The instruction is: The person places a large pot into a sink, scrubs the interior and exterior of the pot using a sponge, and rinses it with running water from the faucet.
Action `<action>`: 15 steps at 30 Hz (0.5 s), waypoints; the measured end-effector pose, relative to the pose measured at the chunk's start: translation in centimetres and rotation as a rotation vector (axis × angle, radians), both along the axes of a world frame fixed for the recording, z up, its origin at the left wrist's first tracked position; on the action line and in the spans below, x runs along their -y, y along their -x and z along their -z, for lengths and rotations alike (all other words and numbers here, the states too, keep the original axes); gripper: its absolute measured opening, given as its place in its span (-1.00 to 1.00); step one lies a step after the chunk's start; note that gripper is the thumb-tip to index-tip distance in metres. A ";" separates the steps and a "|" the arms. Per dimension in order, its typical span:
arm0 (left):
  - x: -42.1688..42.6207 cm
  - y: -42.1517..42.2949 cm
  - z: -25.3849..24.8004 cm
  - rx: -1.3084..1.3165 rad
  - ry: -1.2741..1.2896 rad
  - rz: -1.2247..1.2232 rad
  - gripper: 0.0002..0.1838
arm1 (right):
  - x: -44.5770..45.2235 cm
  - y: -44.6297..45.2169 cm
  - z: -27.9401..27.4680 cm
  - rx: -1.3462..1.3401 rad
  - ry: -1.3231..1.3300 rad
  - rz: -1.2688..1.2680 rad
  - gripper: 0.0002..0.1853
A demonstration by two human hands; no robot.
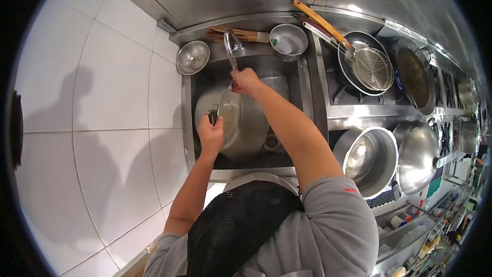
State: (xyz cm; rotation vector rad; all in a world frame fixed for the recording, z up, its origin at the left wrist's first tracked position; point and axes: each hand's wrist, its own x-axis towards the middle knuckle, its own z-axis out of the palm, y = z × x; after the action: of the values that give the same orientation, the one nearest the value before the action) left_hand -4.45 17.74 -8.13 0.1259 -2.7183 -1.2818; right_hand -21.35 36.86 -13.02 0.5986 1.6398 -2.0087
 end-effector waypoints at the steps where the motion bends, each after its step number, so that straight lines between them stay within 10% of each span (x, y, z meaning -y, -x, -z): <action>1: -0.5 -0.4 0.2 0.025 -0.051 0.000 -0.76 | 0.6 0.4 -0.4 0.142 0.002 -0.002 -0.75; 6: -5.5 -1.4 -1.4 0.345 -0.578 -0.006 -0.71 | 3.6 1.7 2.5 0.119 0.005 -0.004 -0.80; 13: -7.0 -2.2 -2.1 0.416 -0.706 0.321 -0.78 | 3.1 -0.2 3.4 0.189 -0.087 -0.251 -0.82; 15: -4.7 -0.5 -3.8 0.790 -0.652 0.441 -0.80 | 2.9 -0.6 5.9 -0.021 -0.135 -0.490 -0.67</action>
State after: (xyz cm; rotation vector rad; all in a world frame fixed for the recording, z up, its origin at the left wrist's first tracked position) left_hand -3.95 22.40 -4.33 0.1137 -2.8378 -2.7144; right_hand -20.78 33.99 -18.90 0.1896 1.7398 -1.5630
